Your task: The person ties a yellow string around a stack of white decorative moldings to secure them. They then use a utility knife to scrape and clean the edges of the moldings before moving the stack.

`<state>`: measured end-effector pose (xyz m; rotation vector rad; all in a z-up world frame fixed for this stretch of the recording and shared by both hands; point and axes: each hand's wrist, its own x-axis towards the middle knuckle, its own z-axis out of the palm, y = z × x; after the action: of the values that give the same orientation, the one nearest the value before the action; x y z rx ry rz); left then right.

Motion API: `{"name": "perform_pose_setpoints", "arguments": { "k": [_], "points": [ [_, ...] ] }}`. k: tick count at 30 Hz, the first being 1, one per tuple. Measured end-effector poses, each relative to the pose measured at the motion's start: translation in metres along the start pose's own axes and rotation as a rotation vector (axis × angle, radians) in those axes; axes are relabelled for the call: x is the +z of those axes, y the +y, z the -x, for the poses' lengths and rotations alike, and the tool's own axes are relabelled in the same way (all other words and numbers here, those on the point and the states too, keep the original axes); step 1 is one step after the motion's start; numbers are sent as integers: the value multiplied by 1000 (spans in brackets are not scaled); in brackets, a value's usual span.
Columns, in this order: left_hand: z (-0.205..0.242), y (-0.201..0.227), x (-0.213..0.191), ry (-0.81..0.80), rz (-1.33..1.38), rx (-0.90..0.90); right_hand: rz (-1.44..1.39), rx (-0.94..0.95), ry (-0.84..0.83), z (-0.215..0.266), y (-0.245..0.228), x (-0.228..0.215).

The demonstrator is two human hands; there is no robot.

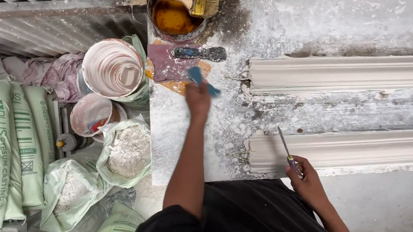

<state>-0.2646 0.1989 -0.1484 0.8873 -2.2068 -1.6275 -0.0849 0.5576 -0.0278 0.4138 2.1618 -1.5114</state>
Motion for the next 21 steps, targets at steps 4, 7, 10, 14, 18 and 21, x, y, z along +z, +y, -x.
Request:
{"name": "perform_pose_setpoints", "arguments": {
  "k": [4, 7, 10, 14, 18, 21],
  "points": [
    [-41, -15, -23, 345, 142, -57, 166, -45, -58, 2, -36, -3],
    [-31, -5, -28, 502, -273, 391, 208, -109, -89, -17, -51, -4],
    [8, 26, -28, 58, -336, 406, 184, -89, -109, -37, -48, 5],
    [90, 66, -13, -792, -88, 116, 140, -205, -226, -48, -59, 34],
    [184, 45, -15, -910, 33, 55, 284, -390, -436, -42, -51, 64],
    [201, 14, -44, -492, 314, -58, 348, -642, -773, -24, -91, 80]
  ]
}}
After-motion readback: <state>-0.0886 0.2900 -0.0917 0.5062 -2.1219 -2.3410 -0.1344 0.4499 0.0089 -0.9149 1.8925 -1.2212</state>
